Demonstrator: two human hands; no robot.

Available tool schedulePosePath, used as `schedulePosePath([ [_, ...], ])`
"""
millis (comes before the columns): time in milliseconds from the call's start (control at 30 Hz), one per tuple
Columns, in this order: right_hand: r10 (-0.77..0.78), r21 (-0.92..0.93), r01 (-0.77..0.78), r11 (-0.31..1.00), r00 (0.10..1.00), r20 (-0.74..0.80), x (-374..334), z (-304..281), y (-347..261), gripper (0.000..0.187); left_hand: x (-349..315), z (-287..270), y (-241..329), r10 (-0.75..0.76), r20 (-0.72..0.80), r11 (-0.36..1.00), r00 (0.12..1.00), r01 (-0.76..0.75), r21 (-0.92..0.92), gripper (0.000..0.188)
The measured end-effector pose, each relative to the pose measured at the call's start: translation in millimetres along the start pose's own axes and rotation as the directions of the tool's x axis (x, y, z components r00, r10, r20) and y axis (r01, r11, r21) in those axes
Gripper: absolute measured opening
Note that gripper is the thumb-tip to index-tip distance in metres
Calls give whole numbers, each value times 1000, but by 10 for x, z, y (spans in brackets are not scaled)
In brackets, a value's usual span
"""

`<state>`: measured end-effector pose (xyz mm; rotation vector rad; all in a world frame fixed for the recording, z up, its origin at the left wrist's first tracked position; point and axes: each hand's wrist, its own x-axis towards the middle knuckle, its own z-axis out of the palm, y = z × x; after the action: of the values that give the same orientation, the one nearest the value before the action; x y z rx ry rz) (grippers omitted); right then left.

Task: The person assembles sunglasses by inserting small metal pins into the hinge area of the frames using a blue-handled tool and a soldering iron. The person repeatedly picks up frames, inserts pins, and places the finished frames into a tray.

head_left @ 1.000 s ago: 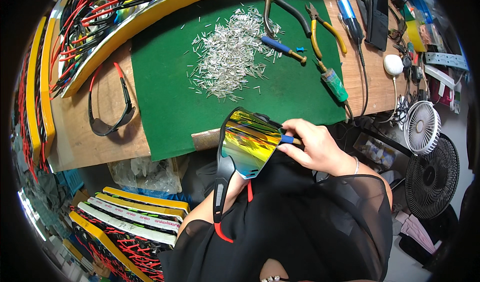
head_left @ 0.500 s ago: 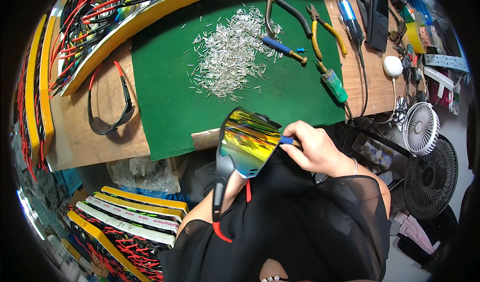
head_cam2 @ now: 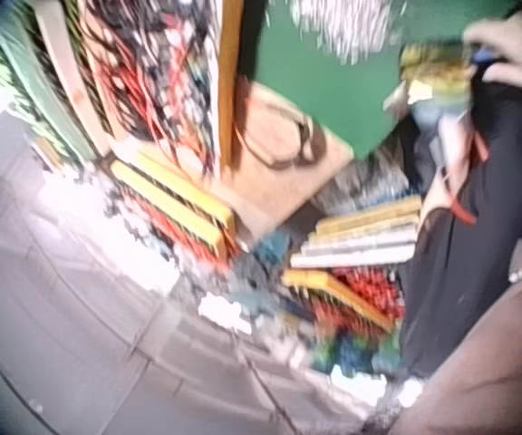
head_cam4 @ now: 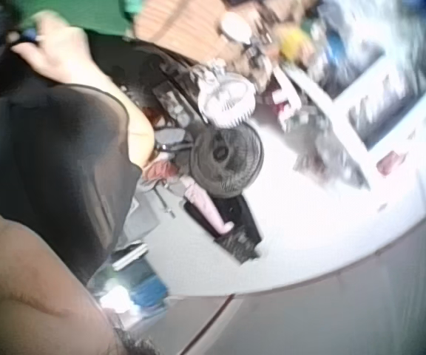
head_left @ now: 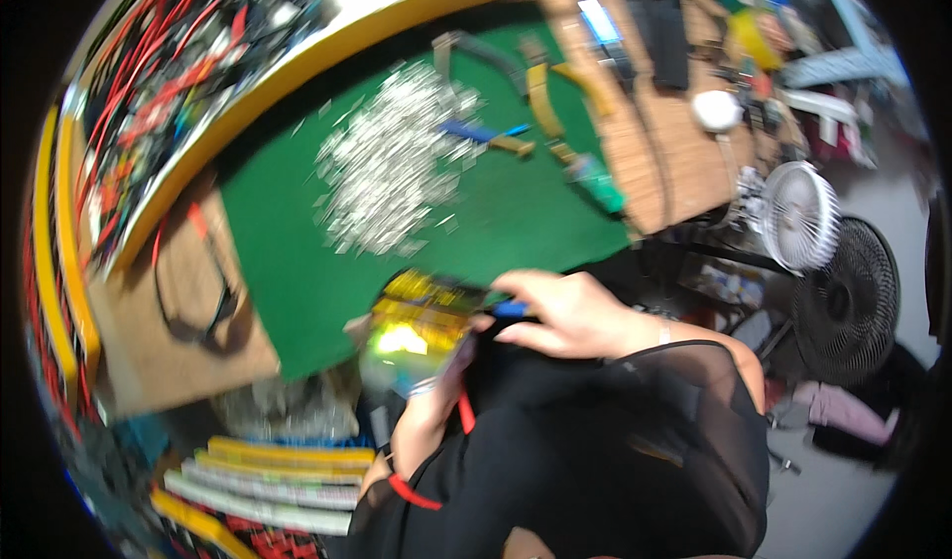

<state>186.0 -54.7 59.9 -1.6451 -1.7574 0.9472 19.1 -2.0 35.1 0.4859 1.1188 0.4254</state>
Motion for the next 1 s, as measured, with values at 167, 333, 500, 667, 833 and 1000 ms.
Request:
schedulePosePath([
  [167,-61,-40,62,997,998,30,-5,-97,7,23,-138,164,195,5,-38,991,999,-1,131,24],
  [333,14,22,-14,1000,1000,-16,-101,-12,64,32,-83,109,68,74,-14,996,997,-73,56,23],
  [500,-55,33,56,998,997,-48,-127,3,90,24,-94,129,49,119,-4,987,993,-117,107,24],
  [667,-9,91,14,996,998,-57,-132,15,91,30,-67,81,37,110,25,990,994,-112,81,19],
  [833,-47,11,48,999,995,-92,-130,153,161,22,-90,112,44,125,7,987,992,-125,103,22],
  [1000,-82,71,90,993,990,-116,-95,67,103,19,-83,100,53,114,-7,989,993,-113,94,23],
])
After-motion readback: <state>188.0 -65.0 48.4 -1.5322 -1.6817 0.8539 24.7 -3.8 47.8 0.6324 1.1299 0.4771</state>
